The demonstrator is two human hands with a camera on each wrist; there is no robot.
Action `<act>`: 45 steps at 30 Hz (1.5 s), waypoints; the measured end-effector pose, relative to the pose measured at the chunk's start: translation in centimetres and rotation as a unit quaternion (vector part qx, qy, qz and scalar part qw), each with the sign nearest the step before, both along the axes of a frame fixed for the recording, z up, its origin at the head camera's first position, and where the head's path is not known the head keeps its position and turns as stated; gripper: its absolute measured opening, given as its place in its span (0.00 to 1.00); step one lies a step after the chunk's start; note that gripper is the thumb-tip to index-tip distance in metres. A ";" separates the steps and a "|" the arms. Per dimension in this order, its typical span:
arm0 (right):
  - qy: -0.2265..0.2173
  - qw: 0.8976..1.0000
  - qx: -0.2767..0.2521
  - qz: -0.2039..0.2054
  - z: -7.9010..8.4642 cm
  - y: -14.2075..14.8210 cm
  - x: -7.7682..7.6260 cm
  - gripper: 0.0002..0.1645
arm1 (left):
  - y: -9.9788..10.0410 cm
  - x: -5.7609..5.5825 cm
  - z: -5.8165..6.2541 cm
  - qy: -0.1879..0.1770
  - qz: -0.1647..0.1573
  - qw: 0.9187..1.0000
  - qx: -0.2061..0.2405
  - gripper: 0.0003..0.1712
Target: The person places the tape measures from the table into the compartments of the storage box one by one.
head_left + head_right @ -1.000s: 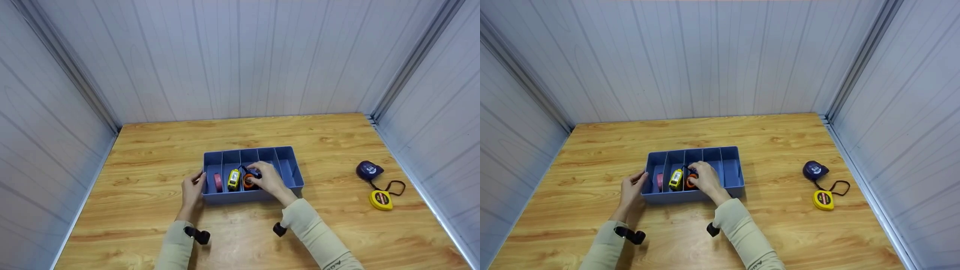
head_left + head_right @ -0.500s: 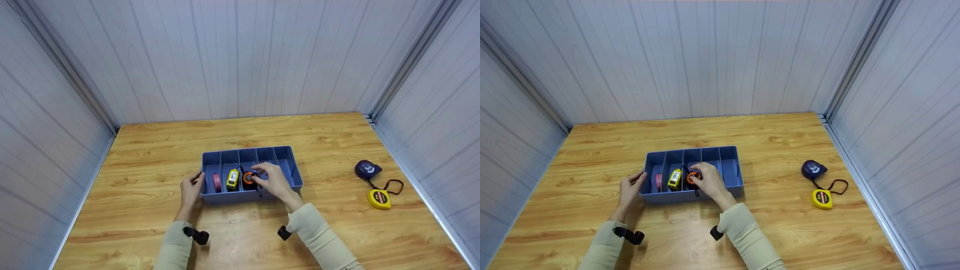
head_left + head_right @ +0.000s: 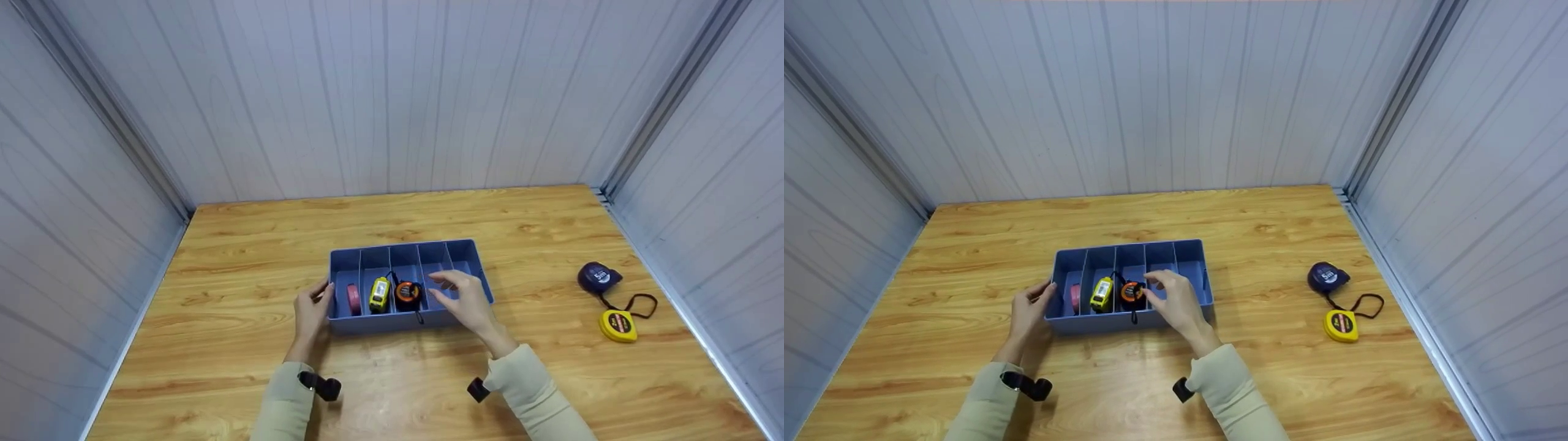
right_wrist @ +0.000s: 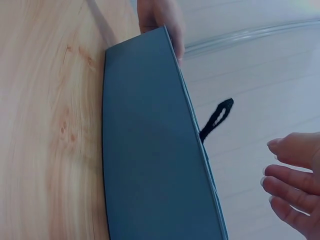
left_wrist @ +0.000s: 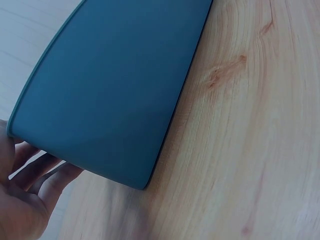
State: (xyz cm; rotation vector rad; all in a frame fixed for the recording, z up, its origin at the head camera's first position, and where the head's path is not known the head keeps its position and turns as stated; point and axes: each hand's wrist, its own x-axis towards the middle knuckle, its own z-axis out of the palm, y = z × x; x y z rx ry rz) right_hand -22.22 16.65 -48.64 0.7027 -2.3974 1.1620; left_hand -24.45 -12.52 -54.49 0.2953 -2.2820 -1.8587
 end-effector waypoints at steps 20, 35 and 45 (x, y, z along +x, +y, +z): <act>0.030 0.996 -0.039 -0.070 -0.2 4.0 1.2 0.12 | -0.1 0.3 -0.2 0.002 0.002 1.000 0.006 0.19; 0.071 0.988 -0.054 -0.125 -0.6 7.2 1.2 0.12 | 0.0 0.2 -0.1 -0.005 -0.003 1.000 0.018 0.19; 0.072 0.980 -0.049 -0.177 -1.4 9.1 1.1 0.14 | 0.2 0.1 0.0 -0.011 0.004 0.999 0.034 0.18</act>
